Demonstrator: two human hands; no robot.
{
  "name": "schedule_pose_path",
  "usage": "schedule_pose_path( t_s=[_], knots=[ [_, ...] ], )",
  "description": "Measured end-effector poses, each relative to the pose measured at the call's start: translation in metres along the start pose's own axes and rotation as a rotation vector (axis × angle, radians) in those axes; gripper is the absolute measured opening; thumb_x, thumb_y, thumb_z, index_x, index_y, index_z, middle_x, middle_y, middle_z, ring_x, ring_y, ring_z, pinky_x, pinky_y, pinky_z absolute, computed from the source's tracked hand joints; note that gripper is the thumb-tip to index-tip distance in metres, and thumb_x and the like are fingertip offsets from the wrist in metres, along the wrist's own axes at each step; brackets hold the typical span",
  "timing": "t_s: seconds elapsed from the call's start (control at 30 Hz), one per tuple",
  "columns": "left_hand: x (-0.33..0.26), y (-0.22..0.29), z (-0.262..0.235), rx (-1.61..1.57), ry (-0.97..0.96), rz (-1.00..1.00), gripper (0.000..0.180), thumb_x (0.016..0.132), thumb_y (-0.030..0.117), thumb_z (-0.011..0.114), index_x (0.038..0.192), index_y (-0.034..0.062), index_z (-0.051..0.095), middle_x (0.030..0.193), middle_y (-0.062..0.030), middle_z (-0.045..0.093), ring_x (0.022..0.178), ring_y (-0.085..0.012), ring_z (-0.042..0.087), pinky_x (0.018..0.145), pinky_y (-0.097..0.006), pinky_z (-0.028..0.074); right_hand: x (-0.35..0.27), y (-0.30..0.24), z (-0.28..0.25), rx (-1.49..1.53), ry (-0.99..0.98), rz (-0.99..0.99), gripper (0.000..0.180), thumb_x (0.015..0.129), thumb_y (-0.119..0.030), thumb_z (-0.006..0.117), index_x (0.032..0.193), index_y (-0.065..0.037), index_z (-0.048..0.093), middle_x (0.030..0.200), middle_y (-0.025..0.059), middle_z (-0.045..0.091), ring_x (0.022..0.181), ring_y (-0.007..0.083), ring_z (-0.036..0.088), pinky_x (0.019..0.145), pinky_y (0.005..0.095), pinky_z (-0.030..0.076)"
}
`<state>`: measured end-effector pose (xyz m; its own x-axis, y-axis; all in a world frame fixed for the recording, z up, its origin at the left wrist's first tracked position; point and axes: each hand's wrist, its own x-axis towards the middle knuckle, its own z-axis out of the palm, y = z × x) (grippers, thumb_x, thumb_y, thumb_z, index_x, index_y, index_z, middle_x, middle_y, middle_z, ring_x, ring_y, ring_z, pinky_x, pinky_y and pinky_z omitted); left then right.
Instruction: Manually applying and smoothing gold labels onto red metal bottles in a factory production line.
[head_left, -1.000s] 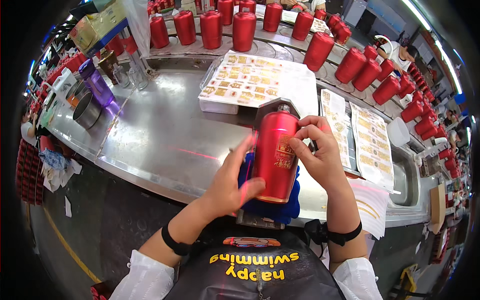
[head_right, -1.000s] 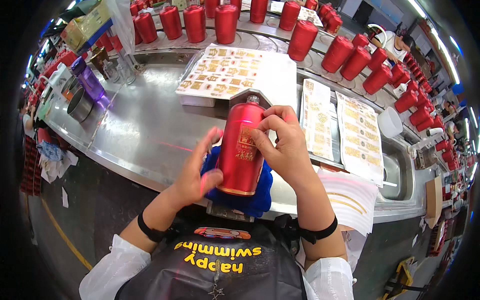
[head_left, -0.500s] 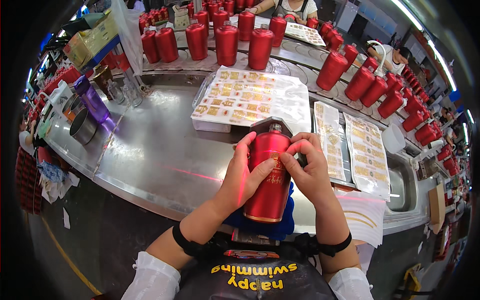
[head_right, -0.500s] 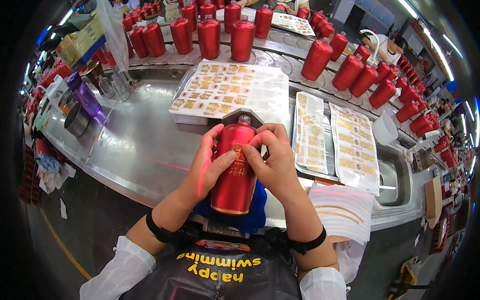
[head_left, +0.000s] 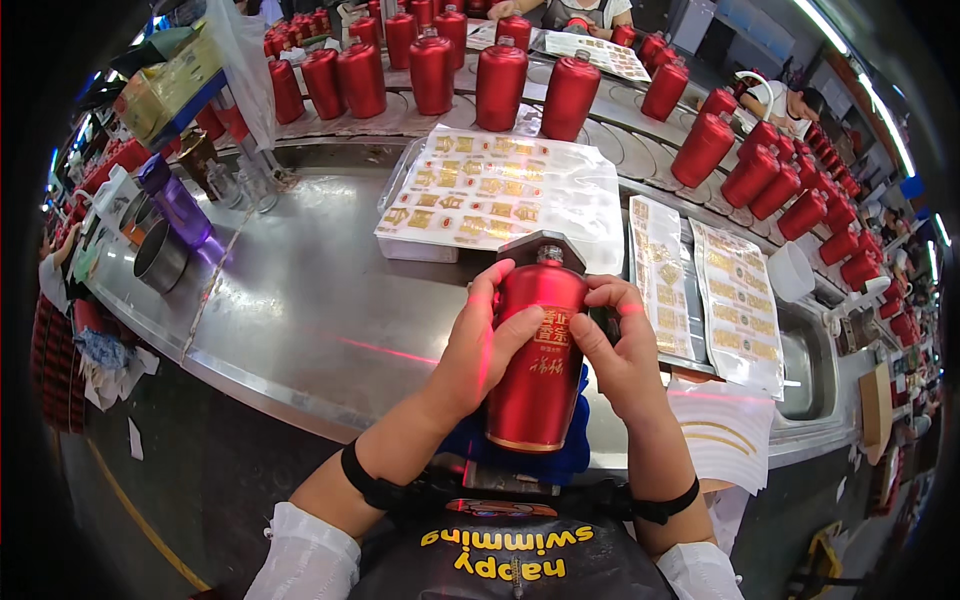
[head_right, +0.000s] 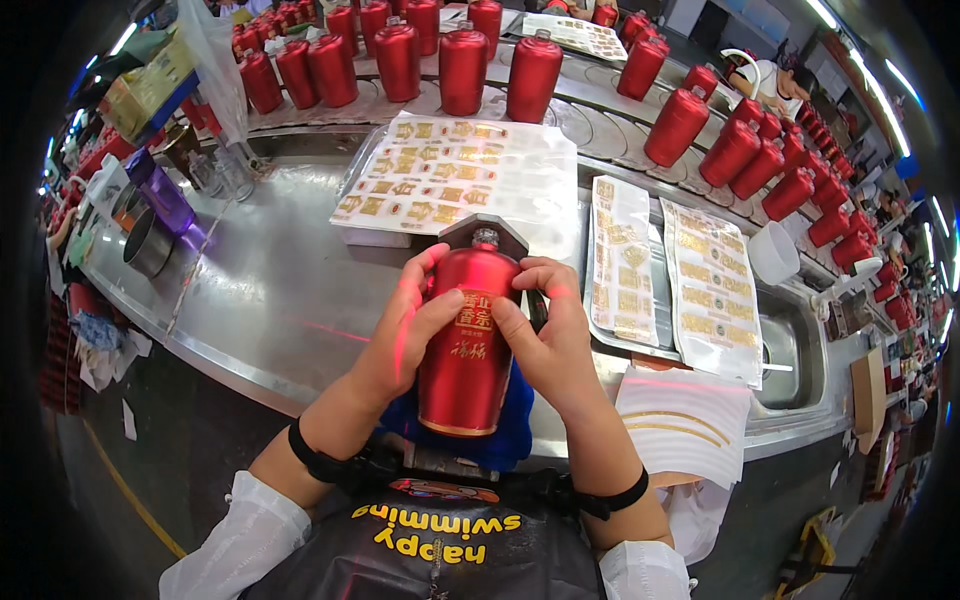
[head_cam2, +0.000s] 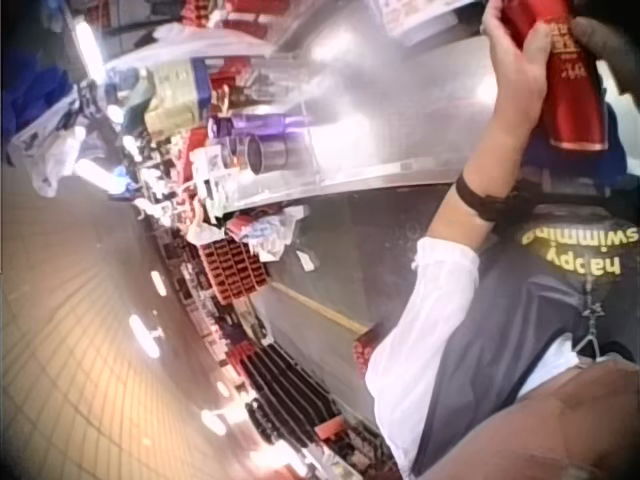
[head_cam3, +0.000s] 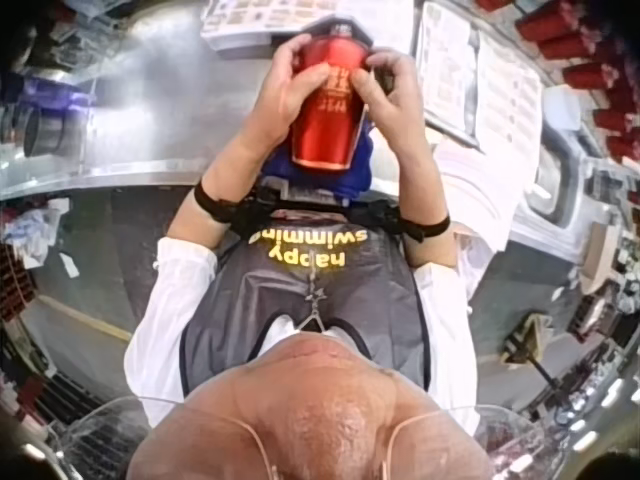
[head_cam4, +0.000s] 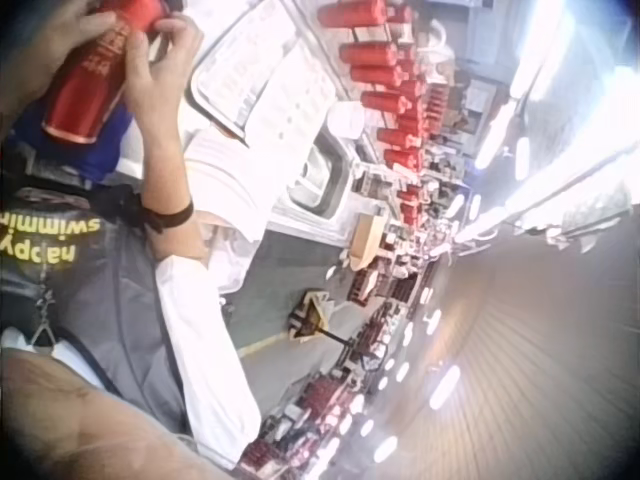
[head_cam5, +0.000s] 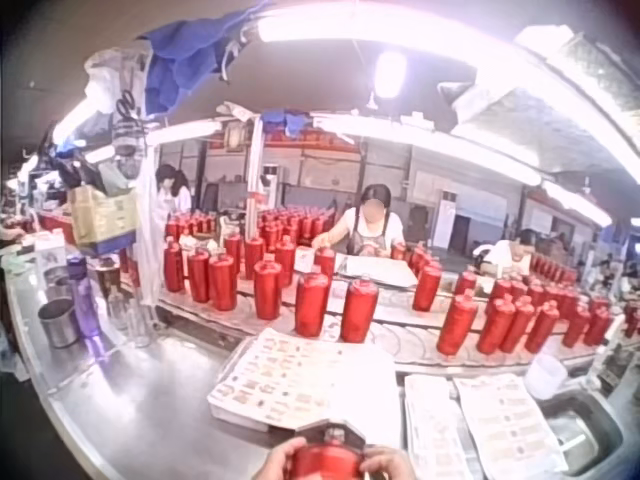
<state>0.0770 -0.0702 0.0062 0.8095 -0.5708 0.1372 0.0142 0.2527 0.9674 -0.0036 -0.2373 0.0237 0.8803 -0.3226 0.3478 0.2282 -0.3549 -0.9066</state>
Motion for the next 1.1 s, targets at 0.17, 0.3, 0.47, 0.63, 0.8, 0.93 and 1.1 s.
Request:
schedule_pose_path(
  t_s=[0.17,0.3,0.47,0.63,0.8,0.93,1.1],
  knots=[
    [-0.001,0.0035,0.001,-0.023,-0.022,0.02,0.071,0.097,0.026,0.065,0.147,-0.0081,0.027,0.138,-0.0184,0.045,0.127,-0.0213,0.047,0.106,-0.034,0.041,0.0013,0.0039,0.0017,0.105,0.011,0.085,0.033,0.089,-0.023,0.073,0.104,-0.001,0.054,0.121,0.0191,0.054,0.114,0.0277,0.053,0.101,0.0358,0.04],
    [-0.0012,0.0057,0.0017,-0.109,-0.031,-0.006,0.072,0.097,0.027,0.066,0.147,-0.0082,0.027,0.137,-0.0184,0.046,0.125,-0.0206,0.048,0.105,-0.033,0.042,0.0008,0.0047,0.0028,0.147,0.005,0.093,0.032,0.09,-0.023,0.073,0.104,-0.001,0.054,0.121,0.0178,0.055,0.113,0.0247,0.053,0.101,0.0349,0.039],
    [0.0016,0.008,0.0029,-0.039,-0.02,0.009,0.07,0.098,0.029,0.064,0.146,-0.0082,0.028,0.134,-0.0178,0.05,0.122,-0.0194,0.05,0.104,-0.032,0.043,0.0037,0.0058,0.0036,0.166,0.005,0.123,0.032,0.092,-0.025,0.071,0.104,-0.001,0.054,0.121,0.0174,0.055,0.113,0.0232,0.052,0.101,0.0337,0.039],
    [0.0019,0.0105,0.0013,-0.174,-0.022,-0.061,0.071,0.099,0.032,0.062,0.146,-0.0083,0.029,0.132,-0.0165,0.051,0.121,-0.0185,0.051,0.103,-0.031,0.043,0.0045,0.0058,0.0031,0.235,0.014,0.193,0.032,0.093,-0.026,0.07,0.103,-0.001,0.055,0.122,0.0175,0.055,0.113,0.0218,0.052,0.101,0.033,0.039],
    [-0.0013,0.0079,0.0002,-0.144,-0.057,-0.023,0.077,0.099,0.031,0.063,0.149,-0.0085,0.022,0.137,-0.0173,0.047,0.127,-0.0199,0.047,0.107,-0.032,0.039,0.0022,0.005,0.0021,0.18,-0.031,0.11,0.035,0.091,-0.025,0.073,0.107,-0.003,0.052,0.124,0.0173,0.053,0.115,0.0218,0.051,0.102,0.0339,0.038],
    [-0.0055,0.0056,-0.001,-0.08,-0.104,0.012,0.083,0.097,0.027,0.064,0.153,-0.0069,0.014,0.144,-0.018,0.039,0.132,-0.0216,0.042,0.111,-0.035,0.035,0.0011,0.0037,0.0006,0.159,-0.063,0.088,0.04,0.088,-0.023,0.076,0.111,-0.004,0.05,0.128,0.0165,0.05,0.118,0.0224,0.05,0.103,0.035,0.038],
    [-0.0056,0.0067,-0.0017,-0.041,-0.115,-0.026,0.082,0.096,0.025,0.062,0.155,-0.0038,0.011,0.15,-0.0168,0.033,0.136,-0.0214,0.039,0.114,-0.035,0.032,0.0009,0.0035,0.0013,0.167,-0.066,0.098,0.043,0.086,-0.022,0.077,0.112,-0.004,0.048,0.13,0.0155,0.048,0.119,0.0222,0.049,0.103,0.0349,0.038]
  ],
)
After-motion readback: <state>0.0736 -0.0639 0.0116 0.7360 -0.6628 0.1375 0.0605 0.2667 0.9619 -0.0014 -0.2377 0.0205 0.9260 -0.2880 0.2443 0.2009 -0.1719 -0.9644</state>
